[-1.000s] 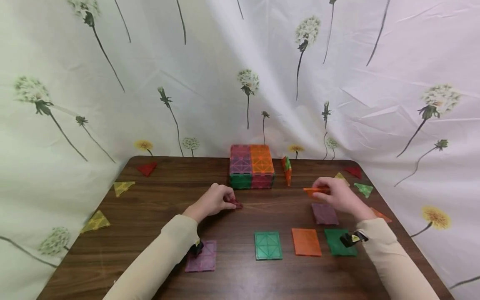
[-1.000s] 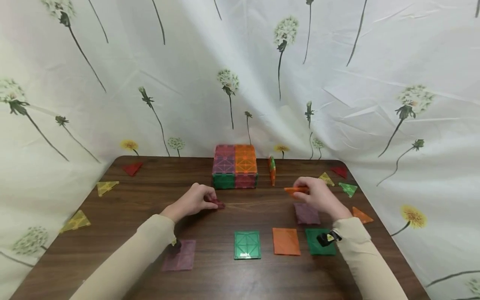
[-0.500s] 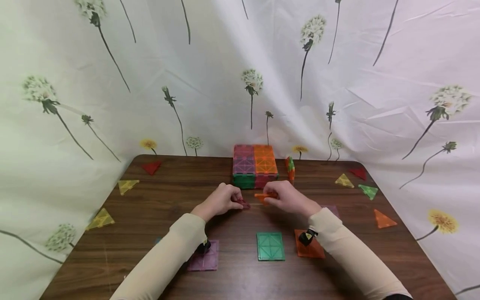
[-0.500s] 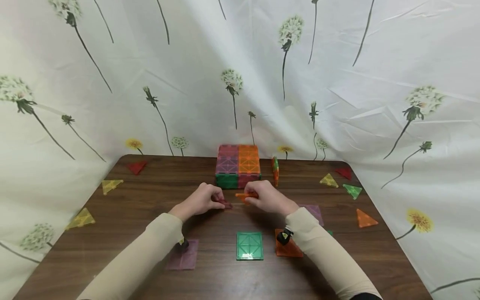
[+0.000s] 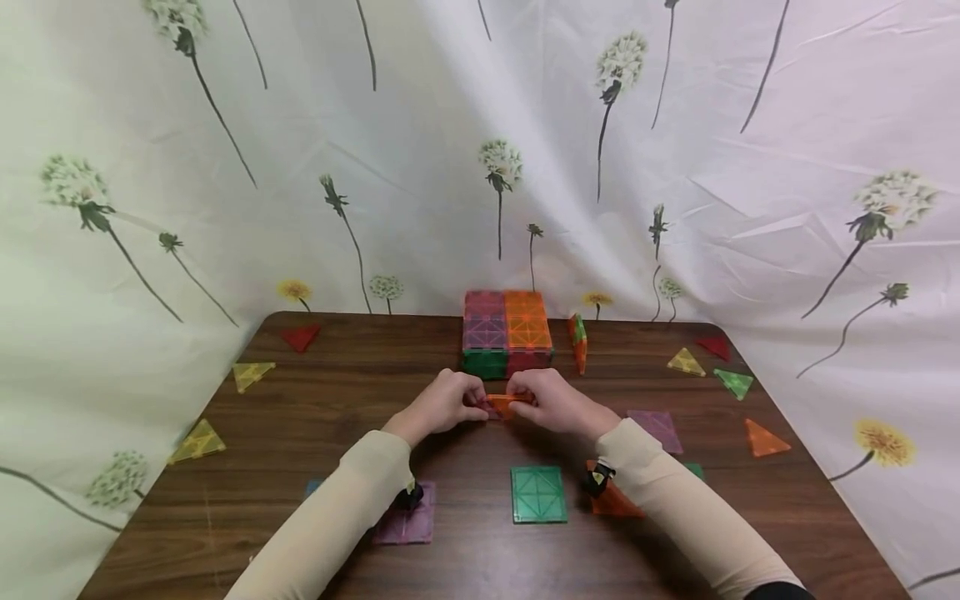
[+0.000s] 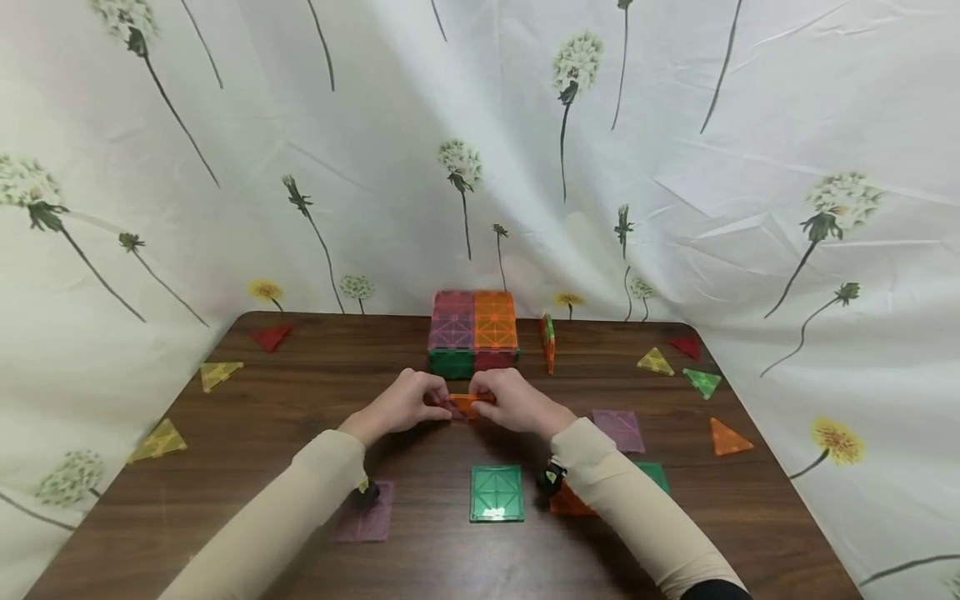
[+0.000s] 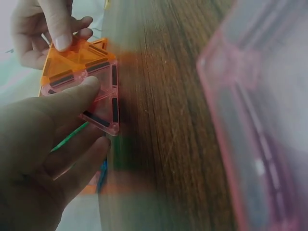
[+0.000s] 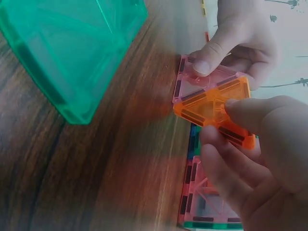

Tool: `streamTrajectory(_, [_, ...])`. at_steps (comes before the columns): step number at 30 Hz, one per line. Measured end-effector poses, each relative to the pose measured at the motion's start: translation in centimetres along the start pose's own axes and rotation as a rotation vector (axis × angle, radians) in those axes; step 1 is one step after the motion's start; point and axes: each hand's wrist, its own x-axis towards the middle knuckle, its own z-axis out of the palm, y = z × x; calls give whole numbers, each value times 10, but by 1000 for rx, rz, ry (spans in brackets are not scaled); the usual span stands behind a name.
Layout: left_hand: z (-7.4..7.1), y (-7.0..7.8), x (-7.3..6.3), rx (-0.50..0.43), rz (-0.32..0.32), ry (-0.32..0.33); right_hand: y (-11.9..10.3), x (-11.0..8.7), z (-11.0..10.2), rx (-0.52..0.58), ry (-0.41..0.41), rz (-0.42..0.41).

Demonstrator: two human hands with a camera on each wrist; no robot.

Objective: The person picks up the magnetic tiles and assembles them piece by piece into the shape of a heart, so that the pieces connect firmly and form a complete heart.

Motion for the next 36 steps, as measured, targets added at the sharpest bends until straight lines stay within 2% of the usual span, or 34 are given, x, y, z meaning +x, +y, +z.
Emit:
streamTrajectory(3, [0, -1, -2, -25, 22, 15, 0, 0, 1, 1, 13, -19])
streamTrajectory(9, [-2, 0, -7, -154, 44, 69, 0, -1, 0, 2, 10, -60])
streamTrajectory(15, [-3, 0, -6, -165, 53, 97, -3, 3, -3, -25, -4, -88])
streamTrajectory(19, [-2, 0, -5, -170, 70, 107, -6, 5, -4, -39, -40, -54])
streamTrajectory(23, [-2, -1, -4, -174, 71, 107, -6, 1, -7, -48, -53, 39])
streamTrajectory(29, [-1, -2, -4, -168, 51, 102, 6, -24, -20, -4, -7, 145])
streamTrajectory(32, [-1, -2, -5, -167, 39, 99, 18, -44, -32, 12, 45, 187])
streamTrajectory(36, [0, 1, -5, -185, 46, 85, 41, -78, -51, -28, 128, 263])
